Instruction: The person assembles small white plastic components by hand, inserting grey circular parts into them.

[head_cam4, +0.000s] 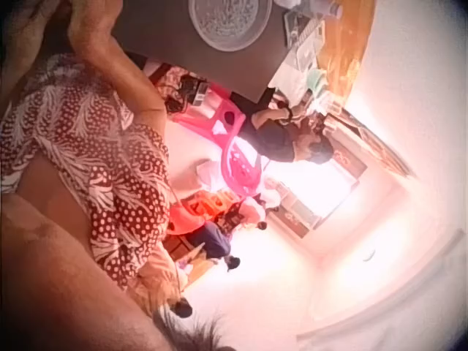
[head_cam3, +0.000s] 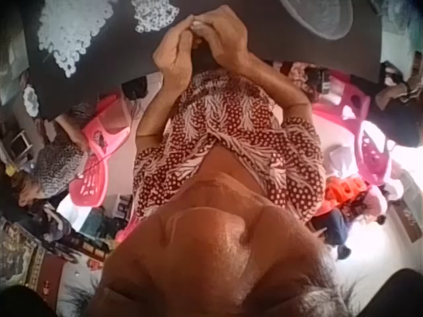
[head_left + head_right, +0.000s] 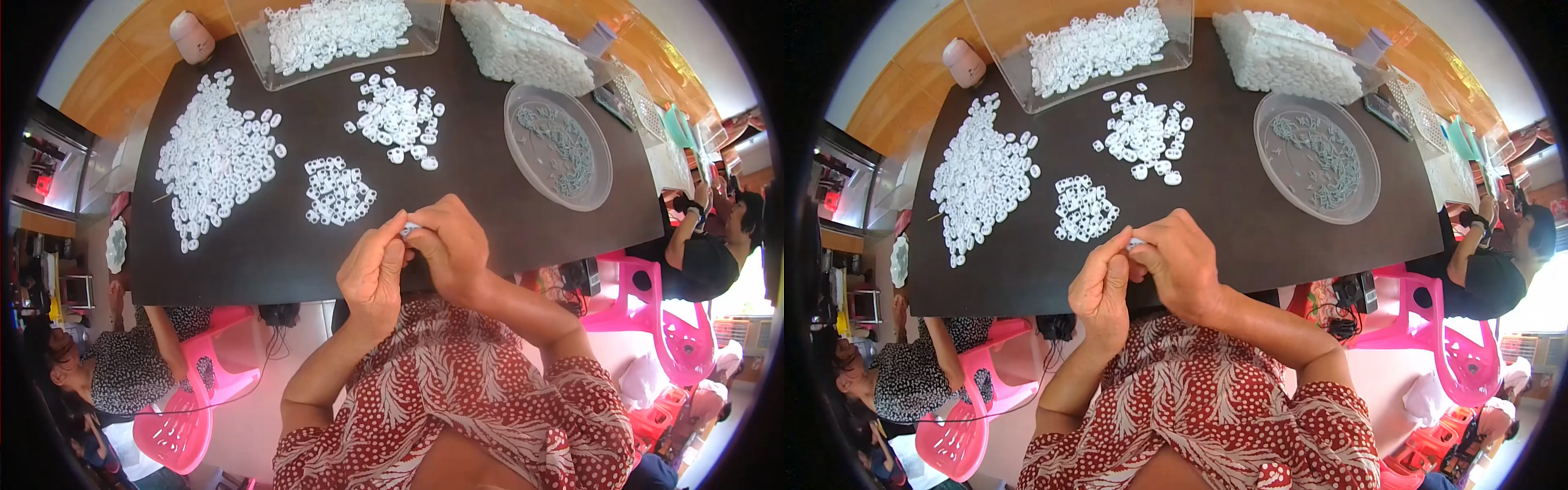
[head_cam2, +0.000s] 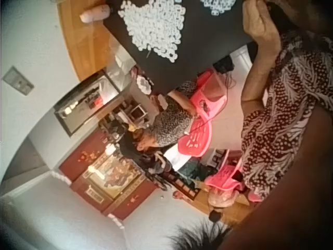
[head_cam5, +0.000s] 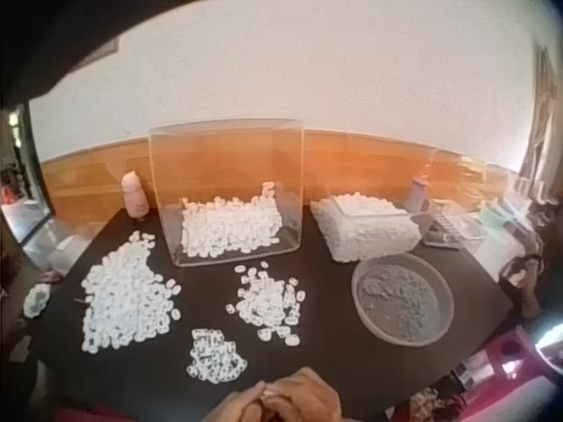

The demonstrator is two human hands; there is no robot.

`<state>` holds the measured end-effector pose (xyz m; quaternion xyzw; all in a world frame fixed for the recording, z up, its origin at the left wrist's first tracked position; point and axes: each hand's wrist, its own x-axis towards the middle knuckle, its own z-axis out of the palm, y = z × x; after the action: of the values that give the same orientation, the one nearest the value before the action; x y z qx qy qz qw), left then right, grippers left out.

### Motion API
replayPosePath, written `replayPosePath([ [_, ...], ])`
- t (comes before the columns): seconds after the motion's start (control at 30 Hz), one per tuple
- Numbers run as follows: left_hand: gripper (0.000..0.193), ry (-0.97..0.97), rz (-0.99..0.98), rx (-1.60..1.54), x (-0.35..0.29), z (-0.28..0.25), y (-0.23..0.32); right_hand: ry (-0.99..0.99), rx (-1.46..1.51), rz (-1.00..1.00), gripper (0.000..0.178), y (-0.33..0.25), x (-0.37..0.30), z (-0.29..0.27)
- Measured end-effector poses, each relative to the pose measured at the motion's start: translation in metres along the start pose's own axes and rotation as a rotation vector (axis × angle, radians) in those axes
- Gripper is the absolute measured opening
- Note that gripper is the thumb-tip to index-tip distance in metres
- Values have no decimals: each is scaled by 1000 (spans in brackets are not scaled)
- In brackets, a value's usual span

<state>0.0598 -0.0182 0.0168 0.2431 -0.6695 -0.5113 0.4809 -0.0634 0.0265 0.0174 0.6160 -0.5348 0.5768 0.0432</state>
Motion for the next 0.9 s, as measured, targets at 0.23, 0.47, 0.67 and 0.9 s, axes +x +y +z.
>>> replayPosePath([
  [0.23, 15, -82, 284, 622, 95, -32, -20, -37, -150, 227, 17, 18, 42, -56],
  [0.47, 14, -251, 344, 1006, 152, -37, -70, 203, -270, 377, 15, 60, 123, -118],
  [0.67, 14, -339, 328, 1072, 169, -26, -83, 208, -679, 200, 19, 144, 199, -174],
  [0.9, 16, -468, 189, 1138, 184, -28, -84, 195, -971, -11, 31, 195, 239, -164],
])
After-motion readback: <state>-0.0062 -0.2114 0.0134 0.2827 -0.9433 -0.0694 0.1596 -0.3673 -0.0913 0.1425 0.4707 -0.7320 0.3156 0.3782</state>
